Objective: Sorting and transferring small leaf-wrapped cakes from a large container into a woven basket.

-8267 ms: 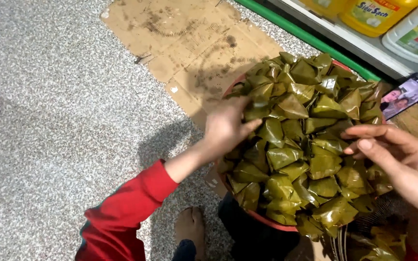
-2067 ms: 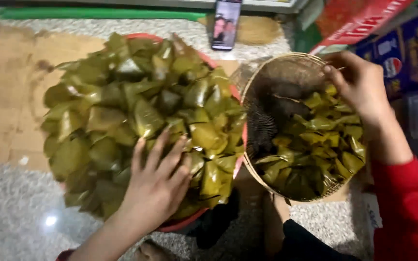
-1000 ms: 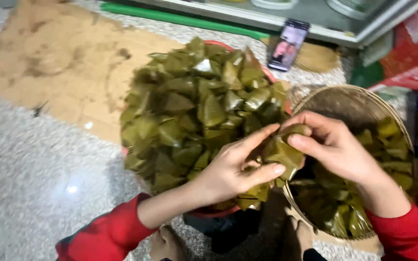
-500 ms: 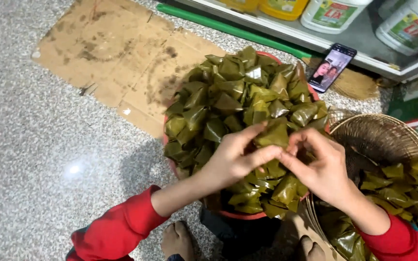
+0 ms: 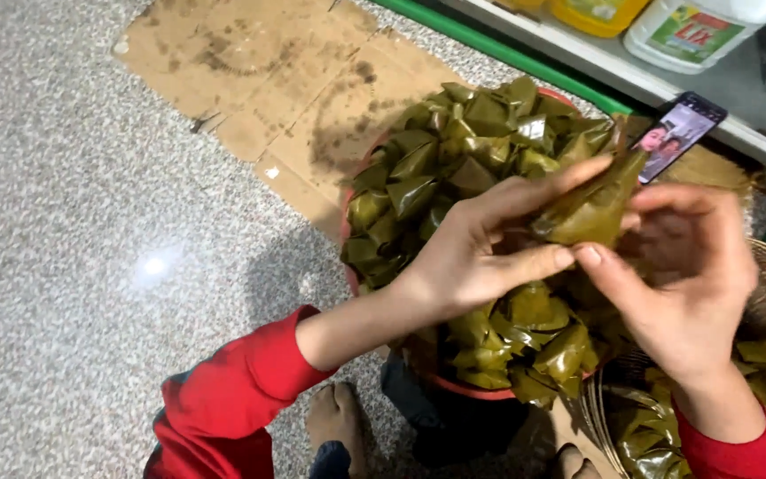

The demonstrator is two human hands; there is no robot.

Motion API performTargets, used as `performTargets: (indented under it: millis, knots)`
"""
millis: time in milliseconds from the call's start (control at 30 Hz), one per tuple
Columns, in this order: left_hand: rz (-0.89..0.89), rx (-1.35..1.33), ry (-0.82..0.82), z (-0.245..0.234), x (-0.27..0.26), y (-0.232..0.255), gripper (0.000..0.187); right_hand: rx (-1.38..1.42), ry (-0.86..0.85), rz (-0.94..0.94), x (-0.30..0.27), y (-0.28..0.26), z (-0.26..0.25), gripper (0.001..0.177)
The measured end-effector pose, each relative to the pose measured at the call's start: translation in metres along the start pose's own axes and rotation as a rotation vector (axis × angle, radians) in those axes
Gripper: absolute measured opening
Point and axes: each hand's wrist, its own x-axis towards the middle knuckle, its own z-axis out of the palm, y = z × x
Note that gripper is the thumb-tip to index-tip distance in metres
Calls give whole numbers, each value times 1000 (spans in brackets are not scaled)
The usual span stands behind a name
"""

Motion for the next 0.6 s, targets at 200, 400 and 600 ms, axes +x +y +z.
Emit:
performTargets:
  millis: [200,400,600]
  knots:
    - [-370,-547,163,-18,6,44,58,-157,39,-408,6,8,27,35]
    - [-360,-172,120,-49,-1,35,41,-374,-165,-292,3,6,6,38]
    - [-561,444,-172,-44,-15,-24,50,-405,-243,-14,-10,19,-49,33]
